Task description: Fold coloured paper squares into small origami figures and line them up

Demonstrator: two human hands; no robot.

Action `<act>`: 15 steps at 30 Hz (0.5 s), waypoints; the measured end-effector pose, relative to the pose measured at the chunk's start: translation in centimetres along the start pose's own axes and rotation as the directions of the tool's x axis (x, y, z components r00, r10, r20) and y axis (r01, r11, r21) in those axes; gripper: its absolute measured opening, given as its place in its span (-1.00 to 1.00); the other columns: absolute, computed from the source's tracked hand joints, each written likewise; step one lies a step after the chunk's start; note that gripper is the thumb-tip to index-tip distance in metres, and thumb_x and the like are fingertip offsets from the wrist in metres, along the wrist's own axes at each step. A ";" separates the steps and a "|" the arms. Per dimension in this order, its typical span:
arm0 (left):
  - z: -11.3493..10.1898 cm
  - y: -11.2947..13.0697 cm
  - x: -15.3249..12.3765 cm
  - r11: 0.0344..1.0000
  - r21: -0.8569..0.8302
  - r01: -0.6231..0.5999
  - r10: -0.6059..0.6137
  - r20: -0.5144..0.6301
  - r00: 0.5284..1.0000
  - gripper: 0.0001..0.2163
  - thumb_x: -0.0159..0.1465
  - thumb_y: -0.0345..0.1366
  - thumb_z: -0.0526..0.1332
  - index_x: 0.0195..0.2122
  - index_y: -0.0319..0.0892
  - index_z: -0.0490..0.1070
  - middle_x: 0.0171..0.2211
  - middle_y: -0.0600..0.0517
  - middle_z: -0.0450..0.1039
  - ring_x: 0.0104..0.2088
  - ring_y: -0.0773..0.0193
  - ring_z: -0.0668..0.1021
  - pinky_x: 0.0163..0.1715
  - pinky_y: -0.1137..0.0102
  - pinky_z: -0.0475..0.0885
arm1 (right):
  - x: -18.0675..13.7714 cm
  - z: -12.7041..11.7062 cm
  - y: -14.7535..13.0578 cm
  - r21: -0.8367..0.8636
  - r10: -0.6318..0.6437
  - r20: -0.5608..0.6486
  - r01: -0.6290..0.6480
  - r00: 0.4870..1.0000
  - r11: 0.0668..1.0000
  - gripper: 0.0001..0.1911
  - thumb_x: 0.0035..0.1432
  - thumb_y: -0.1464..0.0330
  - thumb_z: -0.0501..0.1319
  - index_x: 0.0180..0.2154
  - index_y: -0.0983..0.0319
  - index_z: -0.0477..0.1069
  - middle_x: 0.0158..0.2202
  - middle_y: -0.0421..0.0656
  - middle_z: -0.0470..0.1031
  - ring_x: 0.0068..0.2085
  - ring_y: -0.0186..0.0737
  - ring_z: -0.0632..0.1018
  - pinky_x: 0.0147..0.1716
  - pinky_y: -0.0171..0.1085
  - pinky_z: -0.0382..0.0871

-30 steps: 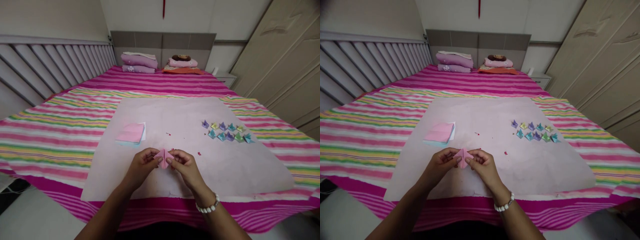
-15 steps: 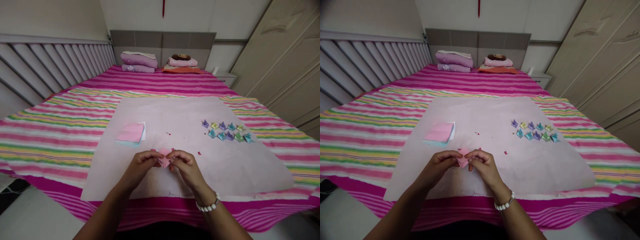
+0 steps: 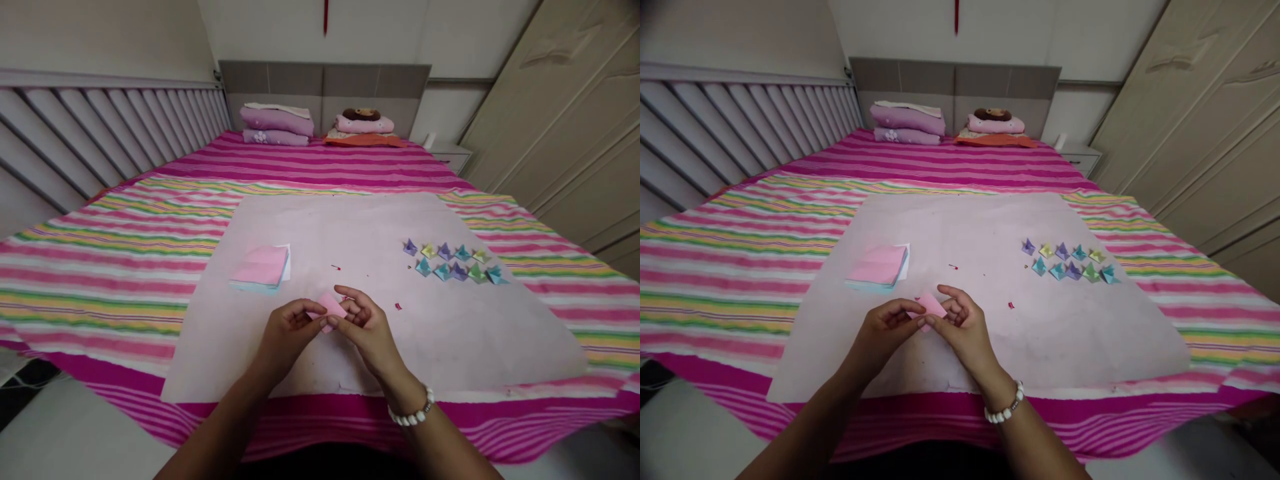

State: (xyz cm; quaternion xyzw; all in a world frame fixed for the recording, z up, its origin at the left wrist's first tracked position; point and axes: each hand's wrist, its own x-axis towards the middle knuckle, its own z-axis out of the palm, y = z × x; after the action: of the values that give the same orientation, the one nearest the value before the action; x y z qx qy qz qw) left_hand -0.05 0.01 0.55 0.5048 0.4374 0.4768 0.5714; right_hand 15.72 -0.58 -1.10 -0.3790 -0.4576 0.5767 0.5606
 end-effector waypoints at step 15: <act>-0.9 0.1 -0.1 0.981 0.178 -0.077 0.077 0.007 0.997 -0.87 0.06 -0.32 0.36 -0.34 -0.14 0.59 -0.40 0.03 0.59 -0.40 0.31 0.58 -0.36 0.42 0.48 | -0.1 -0.3 0.0 -0.211 -0.143 -0.089 0.122 0.986 0.970 -0.80 -0.04 0.39 0.40 -0.28 0.14 0.57 -0.42 -0.22 0.54 -0.47 -0.34 0.45 -0.46 -0.31 0.34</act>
State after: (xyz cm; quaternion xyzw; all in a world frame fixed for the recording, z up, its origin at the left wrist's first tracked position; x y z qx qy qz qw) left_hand -0.97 0.11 0.55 0.5704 0.4585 0.4578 0.5049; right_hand 16.01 -0.66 -1.24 -0.4327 -0.5092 0.4674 0.5789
